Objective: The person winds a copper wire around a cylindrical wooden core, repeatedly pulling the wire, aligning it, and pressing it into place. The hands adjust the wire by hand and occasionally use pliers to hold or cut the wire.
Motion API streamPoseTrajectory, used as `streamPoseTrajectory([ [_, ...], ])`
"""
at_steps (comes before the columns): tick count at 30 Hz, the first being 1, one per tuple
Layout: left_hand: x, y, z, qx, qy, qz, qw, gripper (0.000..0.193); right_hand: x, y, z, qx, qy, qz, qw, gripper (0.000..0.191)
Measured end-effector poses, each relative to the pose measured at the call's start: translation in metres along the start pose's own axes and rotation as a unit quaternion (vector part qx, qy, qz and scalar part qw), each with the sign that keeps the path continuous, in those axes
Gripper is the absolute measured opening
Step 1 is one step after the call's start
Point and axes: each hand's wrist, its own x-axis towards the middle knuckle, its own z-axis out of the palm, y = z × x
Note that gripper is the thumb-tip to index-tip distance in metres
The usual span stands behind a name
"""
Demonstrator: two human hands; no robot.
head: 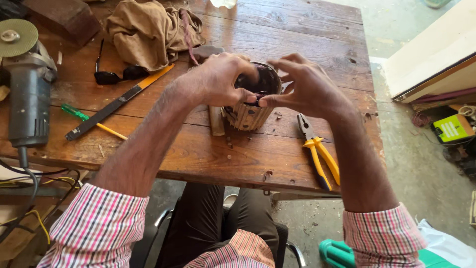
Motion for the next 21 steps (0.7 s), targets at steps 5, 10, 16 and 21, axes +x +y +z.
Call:
streamPoseTrajectory([
  [5,0.004,-0.005,0.004,0.005,0.073,0.021,0.997,0.049,0.009,0.009,0.004,-0.017,0.018,0.006,1.0,0.078],
  [10,0.023,-0.005,0.009,0.026,0.12,-0.026,0.992,0.028,0.019,0.009,0.018,0.009,0.079,0.049,0.996,0.043],
  [16,0.029,0.0,0.024,0.113,0.16,-0.07,0.978,0.02,0.02,0.007,0.024,-0.011,0.106,0.089,0.99,0.036],
  [21,0.026,-0.009,0.032,0.072,0.134,-0.048,0.987,0.019,0.009,0.007,0.025,0.04,0.085,0.06,0.994,0.05],
])
